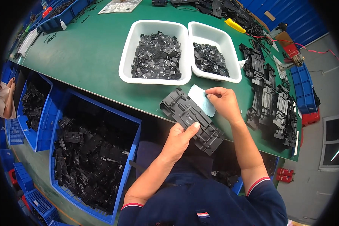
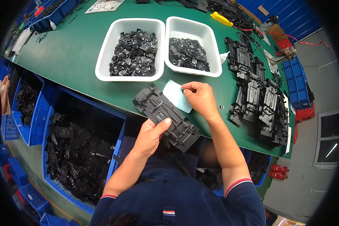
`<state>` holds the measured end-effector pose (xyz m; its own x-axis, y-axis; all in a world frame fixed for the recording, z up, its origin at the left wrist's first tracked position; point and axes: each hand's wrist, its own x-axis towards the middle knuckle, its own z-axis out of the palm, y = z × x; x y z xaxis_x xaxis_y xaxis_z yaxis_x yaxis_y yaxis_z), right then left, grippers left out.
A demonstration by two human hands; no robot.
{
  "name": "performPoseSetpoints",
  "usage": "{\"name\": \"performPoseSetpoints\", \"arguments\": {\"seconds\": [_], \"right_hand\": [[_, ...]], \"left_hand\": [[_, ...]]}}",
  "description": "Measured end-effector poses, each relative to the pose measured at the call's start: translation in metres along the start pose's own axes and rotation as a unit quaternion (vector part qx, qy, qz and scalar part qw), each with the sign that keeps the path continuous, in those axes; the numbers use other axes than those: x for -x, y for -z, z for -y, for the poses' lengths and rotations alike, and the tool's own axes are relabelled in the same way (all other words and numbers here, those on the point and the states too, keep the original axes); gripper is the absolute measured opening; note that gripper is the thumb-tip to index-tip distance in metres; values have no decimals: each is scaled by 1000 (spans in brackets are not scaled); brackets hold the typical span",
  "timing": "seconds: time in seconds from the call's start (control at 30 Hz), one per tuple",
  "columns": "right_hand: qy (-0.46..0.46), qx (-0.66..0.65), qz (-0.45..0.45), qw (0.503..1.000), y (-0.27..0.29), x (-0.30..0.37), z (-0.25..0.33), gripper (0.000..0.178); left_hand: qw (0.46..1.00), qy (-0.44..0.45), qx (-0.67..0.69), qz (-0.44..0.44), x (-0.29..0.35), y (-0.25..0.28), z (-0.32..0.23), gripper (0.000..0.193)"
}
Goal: The person takes plastic car chassis bases from a bin, attaches small components to each chassis by hand, and stacks the assembled pieces on the workbench.
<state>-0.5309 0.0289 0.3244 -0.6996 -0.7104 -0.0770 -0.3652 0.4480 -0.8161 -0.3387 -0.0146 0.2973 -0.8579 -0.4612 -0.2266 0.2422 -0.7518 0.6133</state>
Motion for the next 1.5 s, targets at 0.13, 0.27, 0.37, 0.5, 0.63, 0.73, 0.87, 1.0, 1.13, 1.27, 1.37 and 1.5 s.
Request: {"name": "performPoseSetpoints", "arguments": {"seconds": [0.13,0.27,0.37,0.5,0.63,0.73,0.87,1.0,1.13,1.27,1.37,1.5], "right_hand": [[-13,90,8,996,2,2,11,19],[49,104,-28,993,5,8,11,20],[103,102,-75,987,9,18,12,18],[205,88,-136,965,10,31,14,12],[206,96,-139,964,10,34,7,11],[188,48,-135,972,13,38,9,11],[208,-53,-123,969,19,55,17,12],[390,-4,-184,902,22,81,15,18],[436,-14,-184,881,14,114,8,24],[469,-21,-161,868,8,132,0,27],[474,-33,-153,867,4,140,-9,31],[465,-33,-145,873,2,146,-14,30]], "left_hand": [[1000,7,7,5,0,0,-2,26],[1000,14,12,10,0,0,-3,25],[1000,5,9,0,-1,0,-1,25],[1000,10,4,1,-1,0,-1,26],[1000,-4,-1,-12,1,-4,0,26],[1000,-12,-6,-16,5,-5,1,25],[999,-27,-16,-32,16,-8,1,25],[997,-61,-19,-52,25,-14,0,24],[985,-125,-93,-69,30,-18,-8,29],[976,-176,-102,-84,33,-27,-19,15],[968,-200,-128,-81,35,-31,-24,14],[962,-197,-172,-83,39,-35,-28,14]]}}
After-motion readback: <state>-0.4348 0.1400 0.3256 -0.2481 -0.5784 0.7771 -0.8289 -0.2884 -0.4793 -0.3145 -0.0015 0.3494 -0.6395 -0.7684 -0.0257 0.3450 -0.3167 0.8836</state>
